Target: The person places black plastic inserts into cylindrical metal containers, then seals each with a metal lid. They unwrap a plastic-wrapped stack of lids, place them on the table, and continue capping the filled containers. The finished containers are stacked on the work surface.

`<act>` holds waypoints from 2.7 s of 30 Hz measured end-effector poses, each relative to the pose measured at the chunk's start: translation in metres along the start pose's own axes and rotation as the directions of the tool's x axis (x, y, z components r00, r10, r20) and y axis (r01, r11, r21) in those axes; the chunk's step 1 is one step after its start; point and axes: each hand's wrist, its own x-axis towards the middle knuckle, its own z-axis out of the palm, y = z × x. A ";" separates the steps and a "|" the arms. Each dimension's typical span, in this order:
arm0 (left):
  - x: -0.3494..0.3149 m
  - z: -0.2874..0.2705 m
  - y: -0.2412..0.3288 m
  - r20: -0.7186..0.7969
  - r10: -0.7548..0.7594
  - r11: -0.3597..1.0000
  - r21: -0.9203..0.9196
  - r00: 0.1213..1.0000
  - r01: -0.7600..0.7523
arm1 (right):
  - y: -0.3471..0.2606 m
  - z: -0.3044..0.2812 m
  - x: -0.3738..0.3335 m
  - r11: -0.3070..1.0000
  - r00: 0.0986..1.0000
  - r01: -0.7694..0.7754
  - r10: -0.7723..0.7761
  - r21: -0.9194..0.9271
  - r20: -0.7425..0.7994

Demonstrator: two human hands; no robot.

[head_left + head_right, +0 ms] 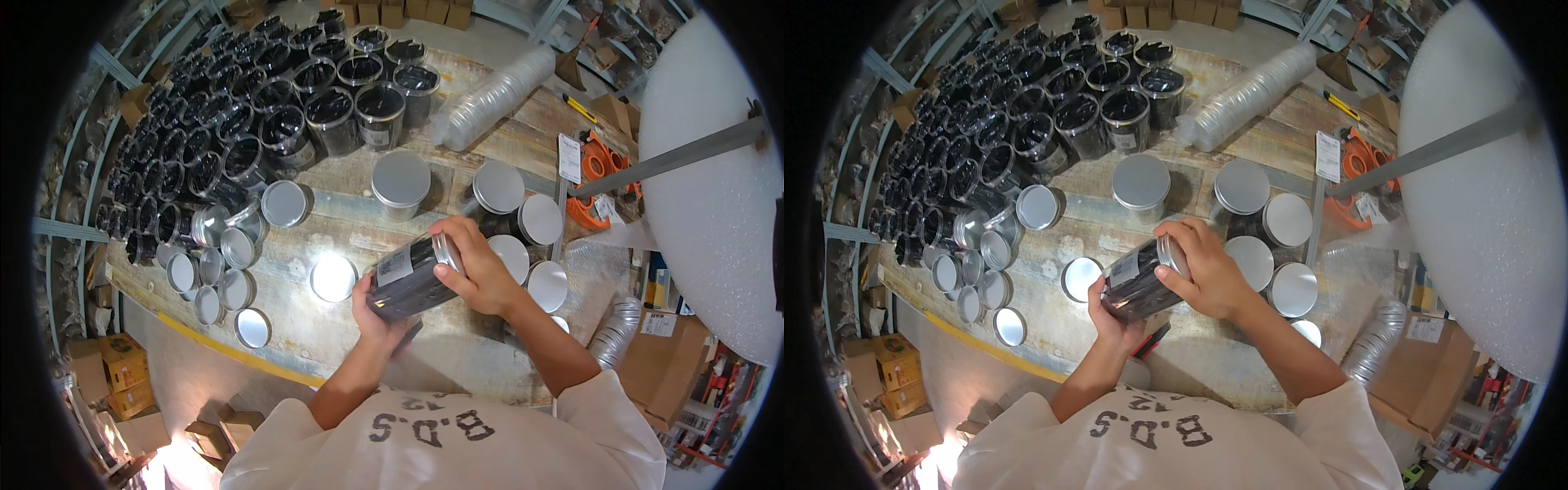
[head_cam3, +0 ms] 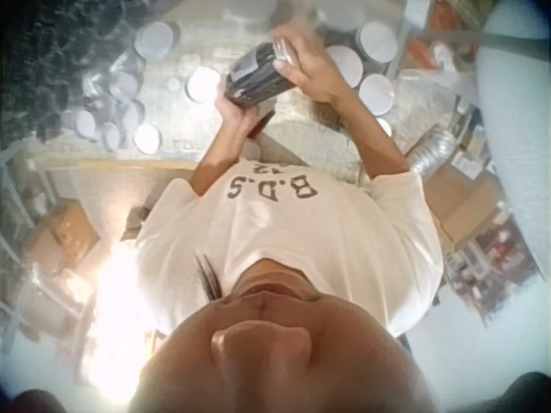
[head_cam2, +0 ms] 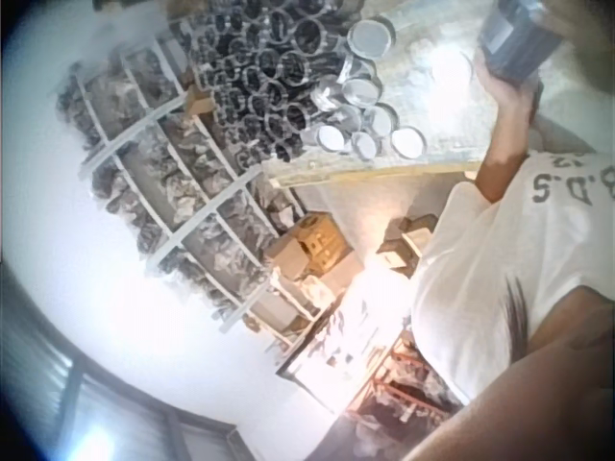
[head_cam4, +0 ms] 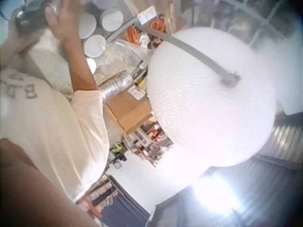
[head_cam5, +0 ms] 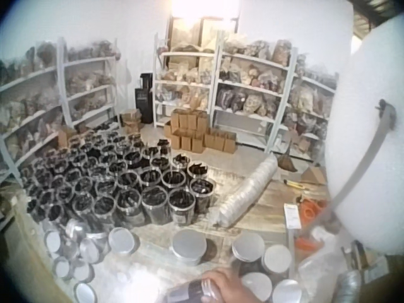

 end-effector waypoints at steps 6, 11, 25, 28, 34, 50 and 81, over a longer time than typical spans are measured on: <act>0.047 -0.028 -0.001 -0.040 0.008 0.930 0.368 0.999 0.007 | 0.021 0.008 0.007 0.959 0.987 -0.149 0.160 -0.240 0.023; 0.126 0.006 0.055 0.428 0.583 0.124 0.794 0.691 -0.595 | 0.050 0.002 0.028 0.792 1.000 0.017 0.001 -0.611 0.030; 0.175 0.042 0.034 0.171 0.250 0.611 0.736 0.953 -0.292 | 0.074 0.006 0.108 0.754 0.980 -0.054 0.165 -0.655 0.108; 0.181 0.006 0.048 0.046 0.305 0.778 0.564 0.951 -0.277 | 0.081 0.025 0.130 0.768 0.998 -0.037 0.058 -0.640 0.012; 0.155 0.033 0.059 0.243 0.048 0.993 -0.114 0.969 -0.021 | 0.026 -0.006 0.120 0.877 0.974 0.035 -0.137 -0.480 -0.178; 0.102 -0.009 0.062 -0.103 0.045 0.889 0.457 0.994 0.007 | 0.021 0.053 0.083 0.886 0.975 -0.220 0.198 -0.409 -0.097; 0.011 -0.092 0.026 0.769 0.134 -0.592 0.568 0.625 -0.571 | 0.136 0.011 -0.229 0.892 0.554 -0.425 0.120 -0.156 -0.824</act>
